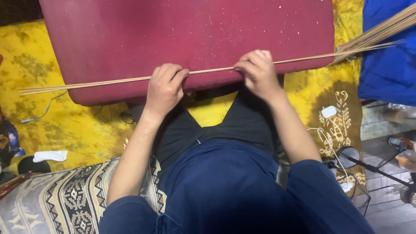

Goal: Weaving a base structure using long rattan sticks on a red padded surface.

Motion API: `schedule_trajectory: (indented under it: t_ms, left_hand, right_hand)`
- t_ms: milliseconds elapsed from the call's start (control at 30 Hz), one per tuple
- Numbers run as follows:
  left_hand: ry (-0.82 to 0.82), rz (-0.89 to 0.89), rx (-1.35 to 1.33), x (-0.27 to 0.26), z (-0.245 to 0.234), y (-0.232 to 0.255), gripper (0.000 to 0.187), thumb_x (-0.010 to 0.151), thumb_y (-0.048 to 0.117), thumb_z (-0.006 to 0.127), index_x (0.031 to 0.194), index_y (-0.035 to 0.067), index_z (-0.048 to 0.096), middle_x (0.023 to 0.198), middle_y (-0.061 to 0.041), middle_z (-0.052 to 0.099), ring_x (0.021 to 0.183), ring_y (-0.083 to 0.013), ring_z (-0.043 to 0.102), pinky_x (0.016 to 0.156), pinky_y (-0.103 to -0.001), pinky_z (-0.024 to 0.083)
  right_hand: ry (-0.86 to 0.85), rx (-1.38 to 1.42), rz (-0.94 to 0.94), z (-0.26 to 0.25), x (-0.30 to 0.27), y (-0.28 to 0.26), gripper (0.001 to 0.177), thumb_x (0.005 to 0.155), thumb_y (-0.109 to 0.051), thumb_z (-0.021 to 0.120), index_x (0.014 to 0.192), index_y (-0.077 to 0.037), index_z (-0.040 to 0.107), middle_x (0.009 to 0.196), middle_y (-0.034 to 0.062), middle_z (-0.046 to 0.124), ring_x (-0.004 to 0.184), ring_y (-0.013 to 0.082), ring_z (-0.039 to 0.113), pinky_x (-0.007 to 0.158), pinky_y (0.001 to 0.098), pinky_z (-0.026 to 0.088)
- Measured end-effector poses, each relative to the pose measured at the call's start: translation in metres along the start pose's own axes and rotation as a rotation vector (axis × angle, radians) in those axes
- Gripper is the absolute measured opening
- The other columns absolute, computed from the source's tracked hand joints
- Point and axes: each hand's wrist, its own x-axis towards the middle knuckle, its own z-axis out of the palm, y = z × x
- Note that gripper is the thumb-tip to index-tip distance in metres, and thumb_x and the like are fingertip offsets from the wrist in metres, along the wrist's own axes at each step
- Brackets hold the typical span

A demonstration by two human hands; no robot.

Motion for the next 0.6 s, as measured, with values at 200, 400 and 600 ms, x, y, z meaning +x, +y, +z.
schedule_trajectory:
  t_ms: [200,400,600]
  left_hand:
    - [0.000,-0.013,0.006,-0.004,0.006,-0.001,0.017,0.089,-0.005,0.067,0.100,0.006,0.073,0.093,-0.009,0.062,0.088,-0.0297,0.064,0.072,-0.038,0.049]
    - [0.008,-0.072,0.007,-0.005,-0.002,-0.001,0.009,0.096,-0.002,0.067,0.100,0.004,0.073,0.092,-0.009,0.062,0.086,-0.0288,0.063,0.071,-0.038,0.050]
    - [0.030,-0.066,0.012,-0.005,0.001,-0.001,0.008,0.100,0.001,0.065,0.099,0.004,0.072,0.091,-0.009,0.061,0.087,-0.0287,0.064,0.072,-0.037,0.050]
  right_hand:
    - [-0.013,-0.009,-0.055,0.050,0.038,-0.041,0.014,0.092,0.003,0.067,0.093,-0.010,0.071,0.091,0.0043,0.062,0.083,0.0282,0.061,0.080,0.0407,0.044]
    - [0.004,0.012,-0.067,0.077,0.061,-0.063,0.017,0.088,0.004,0.067,0.090,-0.012,0.070,0.090,0.0007,0.060,0.083,0.0236,0.061,0.080,0.0368,0.042]
    - [-0.028,-0.035,-0.047,0.058,0.052,-0.055,0.012,0.091,0.001,0.069,0.093,-0.011,0.071,0.092,0.0028,0.062,0.086,0.0254,0.062,0.083,0.0393,0.042]
